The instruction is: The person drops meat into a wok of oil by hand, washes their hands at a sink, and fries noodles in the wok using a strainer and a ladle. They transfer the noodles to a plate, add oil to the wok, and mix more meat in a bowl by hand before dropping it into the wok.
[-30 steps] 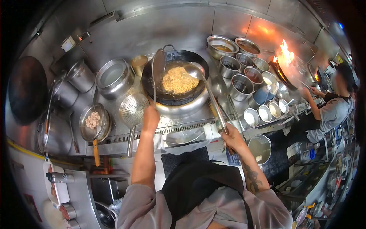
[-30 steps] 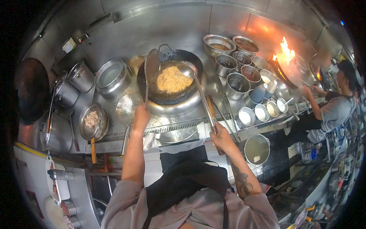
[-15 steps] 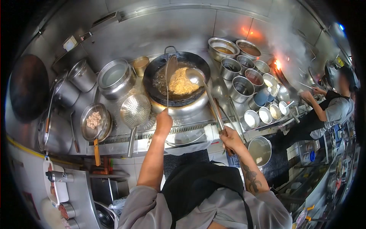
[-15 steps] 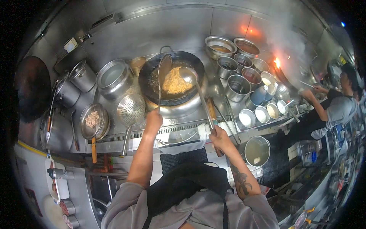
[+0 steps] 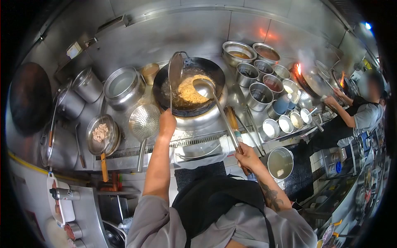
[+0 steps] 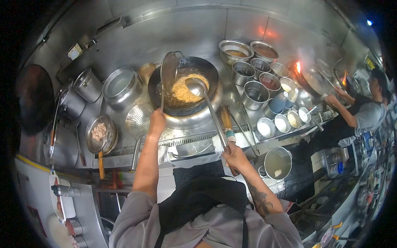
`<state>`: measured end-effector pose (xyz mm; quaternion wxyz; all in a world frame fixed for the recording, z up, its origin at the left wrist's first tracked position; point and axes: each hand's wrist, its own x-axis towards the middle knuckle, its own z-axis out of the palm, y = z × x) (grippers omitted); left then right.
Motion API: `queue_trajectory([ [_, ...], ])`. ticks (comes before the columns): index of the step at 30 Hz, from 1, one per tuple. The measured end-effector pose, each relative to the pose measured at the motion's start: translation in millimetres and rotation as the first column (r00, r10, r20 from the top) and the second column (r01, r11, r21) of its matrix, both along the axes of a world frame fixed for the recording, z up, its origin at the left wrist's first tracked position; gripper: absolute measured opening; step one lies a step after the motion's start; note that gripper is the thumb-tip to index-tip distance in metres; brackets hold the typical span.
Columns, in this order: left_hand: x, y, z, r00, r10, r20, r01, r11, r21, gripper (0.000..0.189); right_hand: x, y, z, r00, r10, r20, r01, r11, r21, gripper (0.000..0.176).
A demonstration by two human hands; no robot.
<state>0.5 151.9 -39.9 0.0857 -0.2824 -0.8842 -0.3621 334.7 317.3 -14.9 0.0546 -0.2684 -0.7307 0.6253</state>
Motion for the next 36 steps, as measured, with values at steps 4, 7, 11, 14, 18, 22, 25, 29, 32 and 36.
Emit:
queue_trajectory([
  [4, 5, -17, -2, 0.999, -0.037, 0.006, 0.036, 0.998, 0.054, 0.02, 0, 2, 3, 0.999, 0.0, -0.052, 0.003, 0.999, 0.054, 0.023],
  [7, 21, -19, 1, 0.999, -0.003, 0.047, 0.005, 0.999, -0.047, 0.023, -3, 10, -7, 0.997, -0.022, -0.067, 0.03, 0.993, 0.114, 0.019],
  [11, 35, -15, -8, 0.998, -0.05, 0.048, 0.053, 0.996, -0.072, 0.026, -7, 12, -6, 0.999, -0.041, -0.021, 0.042, 0.996, 0.083, 0.018],
  [14, 40, -11, -14, 0.996, -0.076, 0.039, 0.078, 0.995, -0.059, 0.025, -8, 9, -5, 0.999, -0.044, 0.002, 0.044, 0.997, 0.057, 0.019],
  [18, 49, -3, -8, 0.993, -0.111, 0.038, 0.113, 0.993, -0.034, 0.022, -9, 12, -20, 0.997, -0.054, -0.054, 0.052, 0.998, -0.035, 0.018],
  [22, 51, -2, -11, 0.989, -0.146, 0.004, 0.146, 0.989, -0.003, 0.02, -9, 11, -14, 0.998, -0.029, -0.063, 0.027, 0.999, -0.03, 0.016],
  [25, 55, -1, -8, 0.988, -0.152, 0.011, 0.153, 0.988, -0.025, 0.02, -10, 12, -14, 0.997, -0.024, -0.069, 0.021, 0.999, -0.041, 0.015],
  [29, 52, 0, -13, 0.988, -0.148, 0.031, 0.148, 0.989, 0.003, 0.02, -11, 9, -12, 0.998, -0.027, -0.061, 0.024, 0.998, -0.053, 0.016],
  [32, 36, 5, -22, 0.991, -0.131, -0.002, 0.131, 0.991, -0.01, 0.02, -11, 9, -19, 0.999, -0.016, -0.049, 0.016, 1.0, 0.0, 0.018],
  [36, 8, 8, -8, 0.994, -0.106, 0.004, 0.106, 0.994, -0.018, 0.02, -5, -2, -3, 1.0, -0.001, 0.001, 0.001, 1.0, 0.009, 0.02],
])
